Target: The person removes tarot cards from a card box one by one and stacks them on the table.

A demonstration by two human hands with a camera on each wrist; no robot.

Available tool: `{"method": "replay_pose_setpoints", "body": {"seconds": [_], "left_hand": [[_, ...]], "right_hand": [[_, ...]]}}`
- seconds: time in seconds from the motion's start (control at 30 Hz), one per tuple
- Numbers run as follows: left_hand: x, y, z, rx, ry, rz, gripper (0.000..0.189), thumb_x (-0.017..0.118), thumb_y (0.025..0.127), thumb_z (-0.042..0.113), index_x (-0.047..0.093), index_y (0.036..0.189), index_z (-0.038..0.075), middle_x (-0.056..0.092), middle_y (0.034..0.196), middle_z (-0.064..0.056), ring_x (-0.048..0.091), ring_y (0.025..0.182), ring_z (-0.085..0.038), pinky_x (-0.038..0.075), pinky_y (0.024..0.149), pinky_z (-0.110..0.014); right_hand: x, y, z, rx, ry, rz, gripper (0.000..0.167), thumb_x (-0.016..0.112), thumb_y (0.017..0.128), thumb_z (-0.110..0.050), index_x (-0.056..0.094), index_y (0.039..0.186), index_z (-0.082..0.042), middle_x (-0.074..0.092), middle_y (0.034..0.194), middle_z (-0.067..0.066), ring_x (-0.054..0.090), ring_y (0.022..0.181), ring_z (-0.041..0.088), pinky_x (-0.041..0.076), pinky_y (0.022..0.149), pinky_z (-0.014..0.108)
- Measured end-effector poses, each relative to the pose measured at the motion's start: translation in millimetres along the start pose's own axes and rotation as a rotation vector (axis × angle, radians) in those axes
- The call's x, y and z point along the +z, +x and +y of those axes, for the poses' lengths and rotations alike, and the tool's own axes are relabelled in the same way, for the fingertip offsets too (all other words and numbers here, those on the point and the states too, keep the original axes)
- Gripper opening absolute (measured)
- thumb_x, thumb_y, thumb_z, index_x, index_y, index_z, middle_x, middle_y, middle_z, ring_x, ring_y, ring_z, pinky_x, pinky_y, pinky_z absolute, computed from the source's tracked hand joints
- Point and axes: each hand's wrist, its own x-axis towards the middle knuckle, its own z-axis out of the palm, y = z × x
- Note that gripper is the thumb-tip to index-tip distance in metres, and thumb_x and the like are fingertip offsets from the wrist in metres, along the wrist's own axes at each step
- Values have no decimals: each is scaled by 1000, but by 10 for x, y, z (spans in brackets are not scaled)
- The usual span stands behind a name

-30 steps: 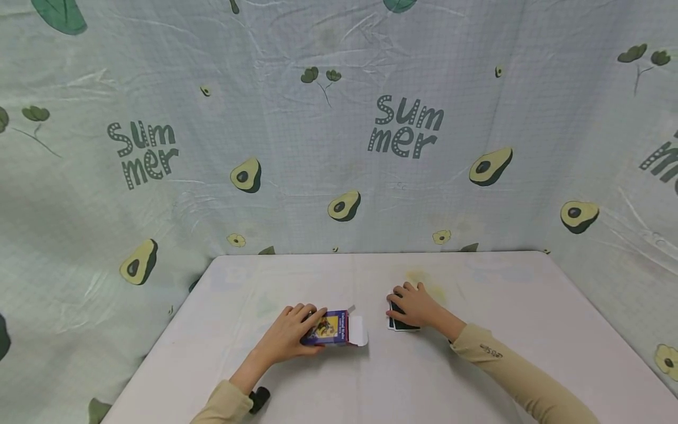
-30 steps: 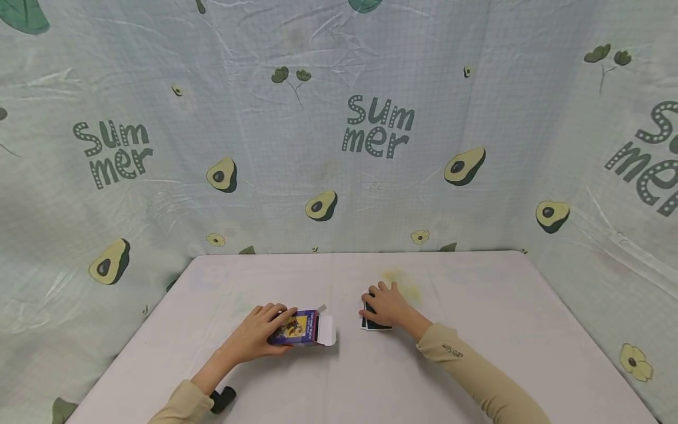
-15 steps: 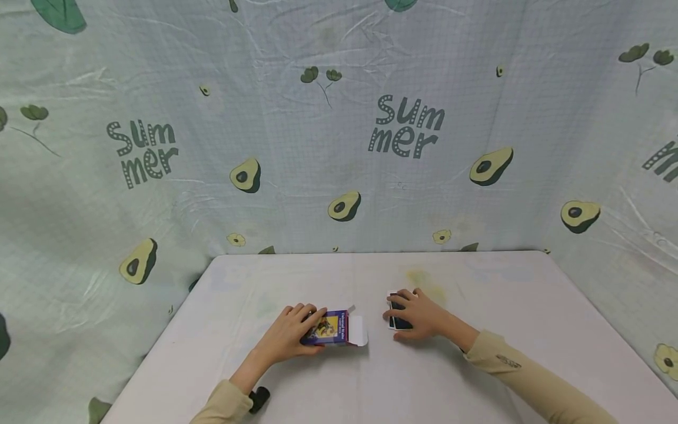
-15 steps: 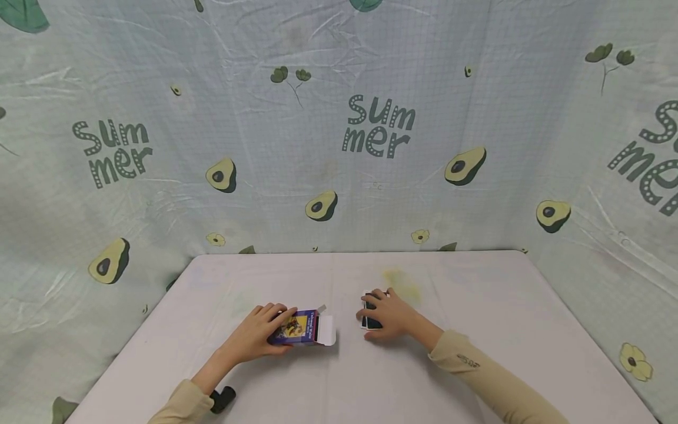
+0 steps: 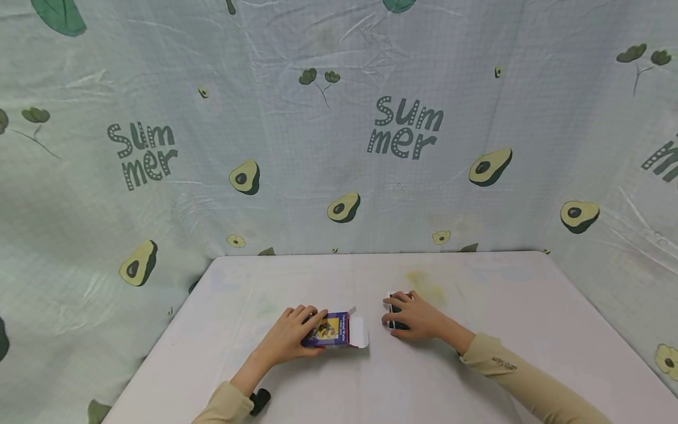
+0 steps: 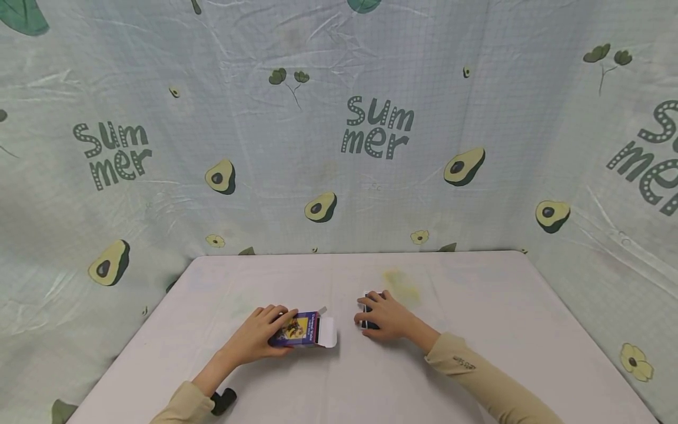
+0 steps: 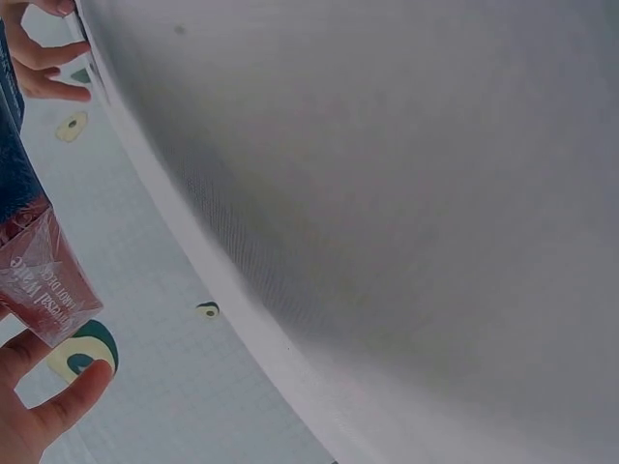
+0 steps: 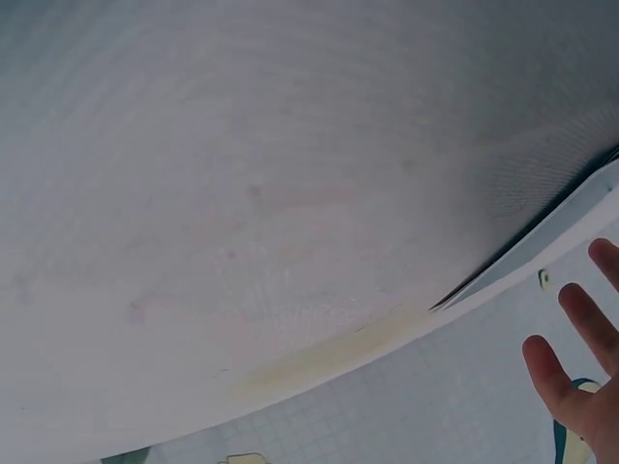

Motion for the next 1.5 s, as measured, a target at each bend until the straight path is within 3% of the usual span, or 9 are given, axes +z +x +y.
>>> {"method": "replay_pose_setpoints", "body": {"seconds": [0.4, 0.77, 1.03, 1.5], "left_hand": [[-18, -2, -11, -16, -4, -26, 73, 67, 66, 54, 47, 127, 18, 52, 105, 2, 47, 89, -12, 39, 74, -32], [-22, -4, -15, -18, -12, -25, 72, 68, 66, 53, 49, 125, 16, 52, 105, 1, 47, 88, -12, 40, 74, -33], [-3, 13, -20, -17, -14, -29, 72, 67, 67, 53, 49, 126, 17, 52, 105, 1, 47, 88, -12, 40, 74, -33], [-27, 94, 10, -24, -34, -52, 73, 67, 67, 52, 47, 127, 17, 52, 107, 0, 47, 91, -14, 40, 76, -34]], "right_hand": [[56, 41, 0, -14, -33, 15, 17, 53, 85, -43, 54, 98, -32, 51, 125, 5, 45, 111, 26, 36, 82, 46], [-13, 16, 22, 6, -32, -26, 20, 52, 85, -42, 54, 102, -33, 49, 128, 7, 43, 114, 26, 35, 83, 46], [0, 14, 2, 3, -37, 19, 21, 53, 85, -41, 55, 103, -31, 50, 127, 7, 45, 112, 25, 37, 82, 45], [-217, -70, -147, -8, 17, 232, 34, 61, 81, -31, 58, 114, -20, 56, 120, 1, 50, 111, 23, 40, 86, 41]]}}
